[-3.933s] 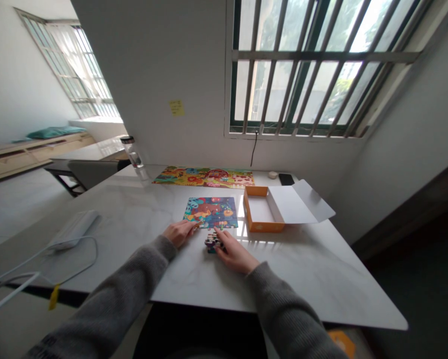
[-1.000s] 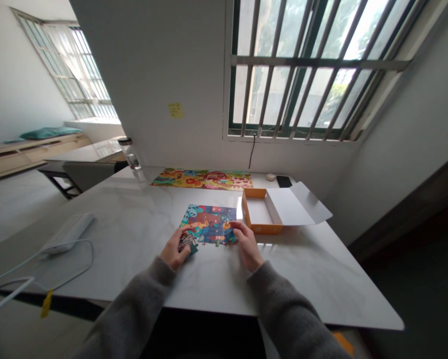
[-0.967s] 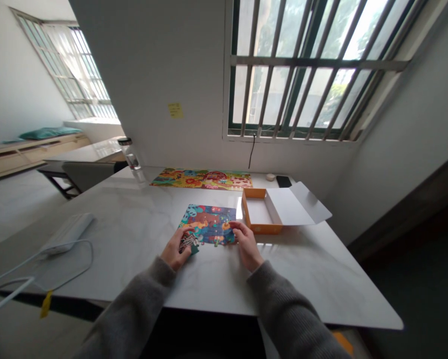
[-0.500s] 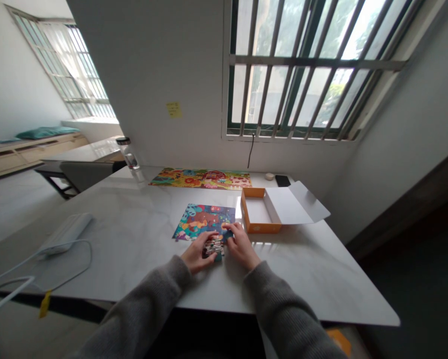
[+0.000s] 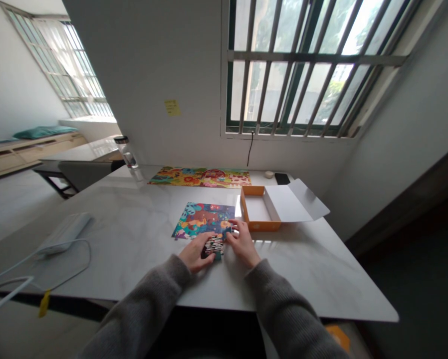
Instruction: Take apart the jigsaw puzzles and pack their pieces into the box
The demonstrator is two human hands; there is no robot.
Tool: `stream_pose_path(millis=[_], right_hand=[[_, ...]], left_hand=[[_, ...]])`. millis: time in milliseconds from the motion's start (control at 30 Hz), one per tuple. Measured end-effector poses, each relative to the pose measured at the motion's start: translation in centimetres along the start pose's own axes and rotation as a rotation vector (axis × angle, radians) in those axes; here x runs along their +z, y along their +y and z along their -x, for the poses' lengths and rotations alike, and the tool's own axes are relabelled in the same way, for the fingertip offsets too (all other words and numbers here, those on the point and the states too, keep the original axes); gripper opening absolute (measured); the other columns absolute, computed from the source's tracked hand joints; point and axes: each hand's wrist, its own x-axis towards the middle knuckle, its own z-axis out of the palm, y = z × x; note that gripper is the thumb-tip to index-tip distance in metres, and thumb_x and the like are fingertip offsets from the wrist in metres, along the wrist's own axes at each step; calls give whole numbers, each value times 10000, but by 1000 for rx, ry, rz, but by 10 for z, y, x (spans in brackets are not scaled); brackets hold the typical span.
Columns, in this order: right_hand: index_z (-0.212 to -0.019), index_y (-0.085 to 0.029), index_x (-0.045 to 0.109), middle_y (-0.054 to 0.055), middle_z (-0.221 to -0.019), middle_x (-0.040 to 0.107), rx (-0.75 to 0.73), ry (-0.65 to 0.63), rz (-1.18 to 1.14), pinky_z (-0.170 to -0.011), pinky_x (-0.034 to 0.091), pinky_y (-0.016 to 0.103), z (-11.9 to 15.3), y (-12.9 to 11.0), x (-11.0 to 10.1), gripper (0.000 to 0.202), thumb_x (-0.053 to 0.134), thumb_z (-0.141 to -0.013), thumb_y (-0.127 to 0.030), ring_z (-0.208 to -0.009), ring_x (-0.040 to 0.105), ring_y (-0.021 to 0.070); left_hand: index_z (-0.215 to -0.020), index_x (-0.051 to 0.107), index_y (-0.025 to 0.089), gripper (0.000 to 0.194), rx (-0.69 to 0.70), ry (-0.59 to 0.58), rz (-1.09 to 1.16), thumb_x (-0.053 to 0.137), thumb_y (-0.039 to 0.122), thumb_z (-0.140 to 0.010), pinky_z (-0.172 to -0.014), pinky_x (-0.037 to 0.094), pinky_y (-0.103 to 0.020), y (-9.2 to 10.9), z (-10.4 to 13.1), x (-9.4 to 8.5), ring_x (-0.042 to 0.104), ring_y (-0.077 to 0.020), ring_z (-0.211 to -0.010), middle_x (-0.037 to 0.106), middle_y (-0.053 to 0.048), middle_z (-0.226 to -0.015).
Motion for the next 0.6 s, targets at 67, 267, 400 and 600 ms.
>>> stream_pose_path(millis=[67, 267, 400, 600], right_hand=[[-1148, -201, 576, 76, -1066, 565, 39, -21, 30, -647, 584, 293, -1, 3, 1, 409, 610, -747, -276, -903, 631, 197], [-1216, -205, 580, 30, -966, 630, 14, -62, 228, -564, 510, 250, -4, 6, -2, 460, 569, -756, -212, -577, 544, 95], [-1224, -210, 579, 29, -952, 640, 37, -78, 159, -559, 498, 247, -3, 8, -5, 458, 554, -766, -211, -588, 555, 106], [-1203, -192, 578, 24, -934, 621, 86, -57, -19, -525, 447, 215, 0, 2, -3, 431, 549, -778, -250, -600, 544, 98]], left_hand=[[-1257, 522, 165, 539, -6, 7, -9, 648, 218, -735, -1047, 450, -464, 0, 0, 0, 569, -300, -1157, 611, -131, -1213], [-1248, 527, 180, 529, -21, 24, -24, 657, 231, -738, -1026, 459, -457, 0, -1, 2, 574, -295, -1132, 618, -121, -1190], [-1246, 528, 165, 521, -29, 0, -25, 643, 228, -742, -1021, 463, -452, 2, -1, 0, 580, -291, -1118, 618, -129, -1187], [-1227, 534, 177, 508, -33, 6, -19, 639, 215, -732, -990, 478, -438, 5, -1, -1, 586, -278, -1083, 624, -113, -1152]])
